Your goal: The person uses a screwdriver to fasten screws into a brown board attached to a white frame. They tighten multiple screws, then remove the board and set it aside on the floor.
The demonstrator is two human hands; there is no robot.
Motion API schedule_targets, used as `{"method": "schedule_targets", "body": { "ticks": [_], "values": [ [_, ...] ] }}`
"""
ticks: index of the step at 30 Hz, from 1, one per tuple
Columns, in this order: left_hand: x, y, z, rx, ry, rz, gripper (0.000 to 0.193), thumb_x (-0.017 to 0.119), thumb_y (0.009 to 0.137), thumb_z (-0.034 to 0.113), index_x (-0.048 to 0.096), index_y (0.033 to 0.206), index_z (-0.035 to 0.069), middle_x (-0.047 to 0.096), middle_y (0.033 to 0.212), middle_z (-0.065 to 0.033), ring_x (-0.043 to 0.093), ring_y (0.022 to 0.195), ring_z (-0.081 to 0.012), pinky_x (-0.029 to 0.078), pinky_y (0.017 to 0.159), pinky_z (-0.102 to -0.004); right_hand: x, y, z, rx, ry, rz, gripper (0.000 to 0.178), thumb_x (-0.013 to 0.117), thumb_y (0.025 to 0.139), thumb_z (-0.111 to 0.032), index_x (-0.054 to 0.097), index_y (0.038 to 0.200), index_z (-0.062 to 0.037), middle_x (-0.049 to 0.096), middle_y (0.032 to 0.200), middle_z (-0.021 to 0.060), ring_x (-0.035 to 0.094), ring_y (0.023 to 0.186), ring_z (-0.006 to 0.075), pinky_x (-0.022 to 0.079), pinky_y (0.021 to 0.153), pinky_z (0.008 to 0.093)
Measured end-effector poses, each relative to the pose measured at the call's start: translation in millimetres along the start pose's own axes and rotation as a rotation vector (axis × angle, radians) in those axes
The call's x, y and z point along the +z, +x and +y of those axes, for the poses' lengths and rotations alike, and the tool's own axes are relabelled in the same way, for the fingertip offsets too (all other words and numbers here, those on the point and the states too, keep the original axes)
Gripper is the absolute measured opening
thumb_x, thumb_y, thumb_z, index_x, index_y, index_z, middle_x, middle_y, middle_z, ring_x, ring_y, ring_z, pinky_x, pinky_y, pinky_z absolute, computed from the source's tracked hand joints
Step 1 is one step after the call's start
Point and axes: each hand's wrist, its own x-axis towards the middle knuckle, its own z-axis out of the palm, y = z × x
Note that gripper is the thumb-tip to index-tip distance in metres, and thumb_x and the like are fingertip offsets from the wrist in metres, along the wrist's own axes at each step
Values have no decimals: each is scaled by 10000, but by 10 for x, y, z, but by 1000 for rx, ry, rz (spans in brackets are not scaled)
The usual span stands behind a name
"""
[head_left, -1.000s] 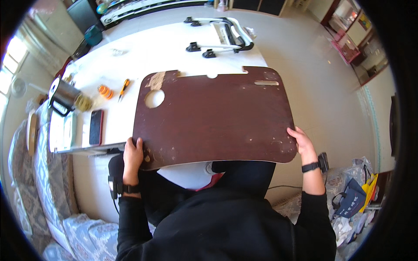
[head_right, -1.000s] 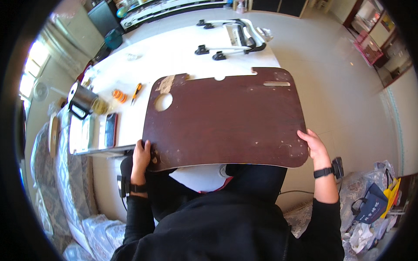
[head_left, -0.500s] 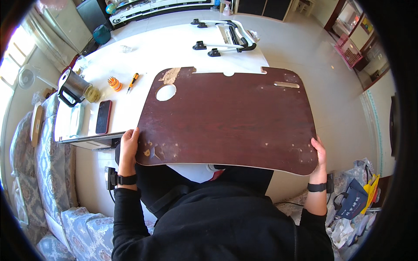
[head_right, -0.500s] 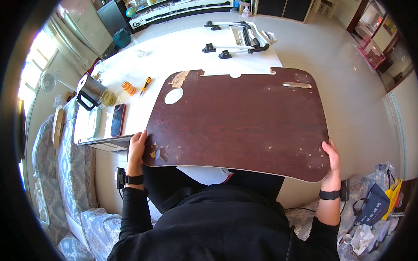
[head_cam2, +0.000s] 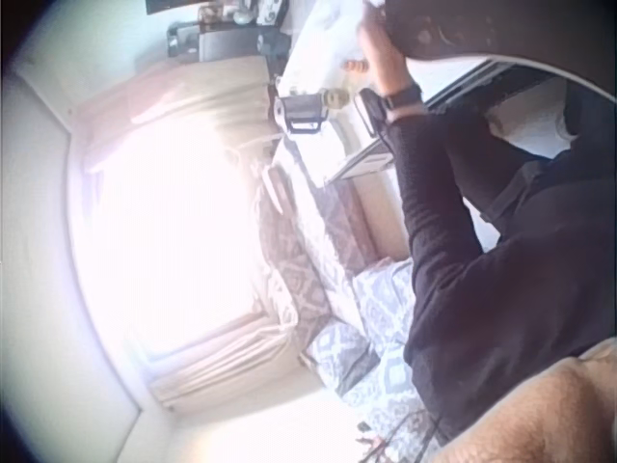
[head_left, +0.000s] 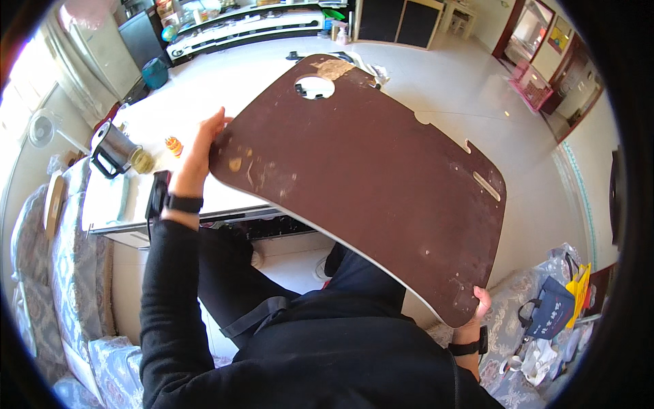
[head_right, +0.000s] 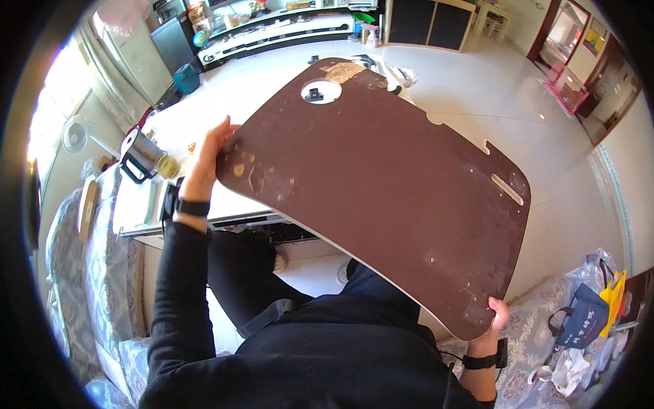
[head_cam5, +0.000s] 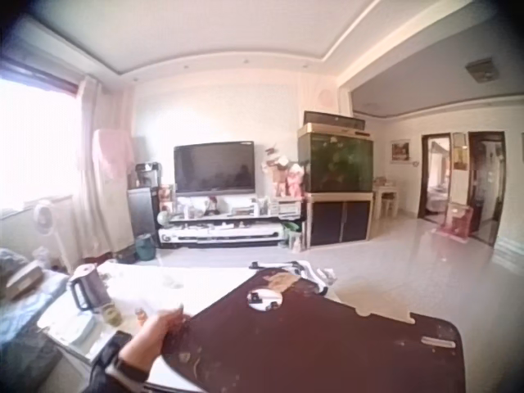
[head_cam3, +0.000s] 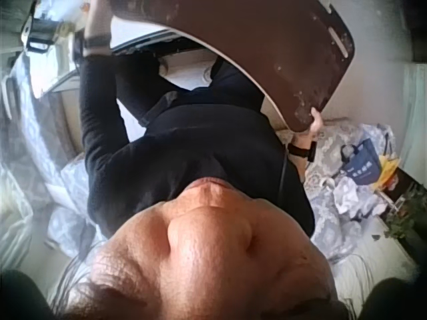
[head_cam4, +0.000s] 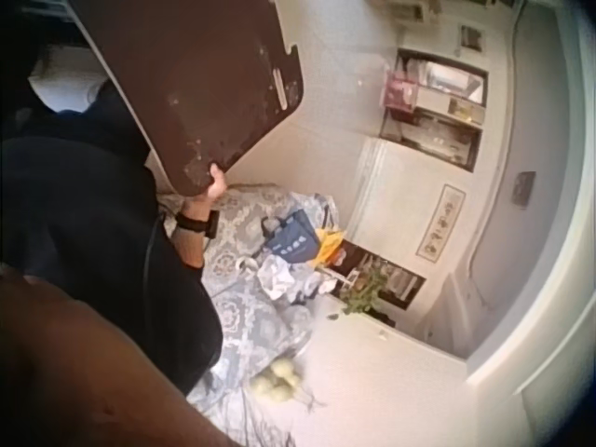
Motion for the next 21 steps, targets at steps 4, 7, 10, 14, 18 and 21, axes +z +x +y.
{"method": "schedule_targets", "body": {
  "ticks": [4,7,10,14,18,21],
  "values": [
    [705,526,411,114,-327,-123,613,435,1042,572,616,1302,47,740,1085,-121,717,997,-209,564,916,-333,200,-175,-72,-151,109,6,632,594,858,-243,490,1418,30,598,1370,216,600,1215,392,474,1065,519],
    [1184,573,491,271,-161,-430,492,426,1087,461,606,1291,51,738,1072,-96,707,986,-183,555,933,-332,146,-211,-378,-339,40,153,607,578,867,-235,504,1403,39,619,1336,196,614,1194,358,491,1048,472],
    [1454,248,157,254,127,-387,433,547,1064,342,573,1369,36,714,1097,-111,672,976,-169,540,935,-319,-36,-206,-862,-543,-69,200,559,589,872,-229,542,1356,46,644,1290,185,639,1145,333,516,1016,440],
    [1160,-27,-354,100,504,-498,357,569,1050,235,608,1341,32,709,1109,-95,646,967,-172,525,906,-308,-290,-217,-1556,-634,-185,403,448,618,884,-150,597,1285,50,674,1235,178,673,1086,309,545,968,413],
    [1022,-65,-909,-83,489,-362,291,562,1023,166,639,1249,0,725,1027,-66,636,915,-141,507,853,-291,-495,-69,-1879,-627,-221,332,450,624,876,-82,584,1301,60,661,1264,177,662,1122,320,538,996,429],
    [1136,-73,-1210,51,652,-364,298,647,967,175,662,1210,3,723,940,-115,647,869,-159,533,797,-323,-613,281,-2102,-515,-255,398,455,647,862,-77,591,1297,46,662,1259,175,663,1118,320,544,989,439]
  ]
}}
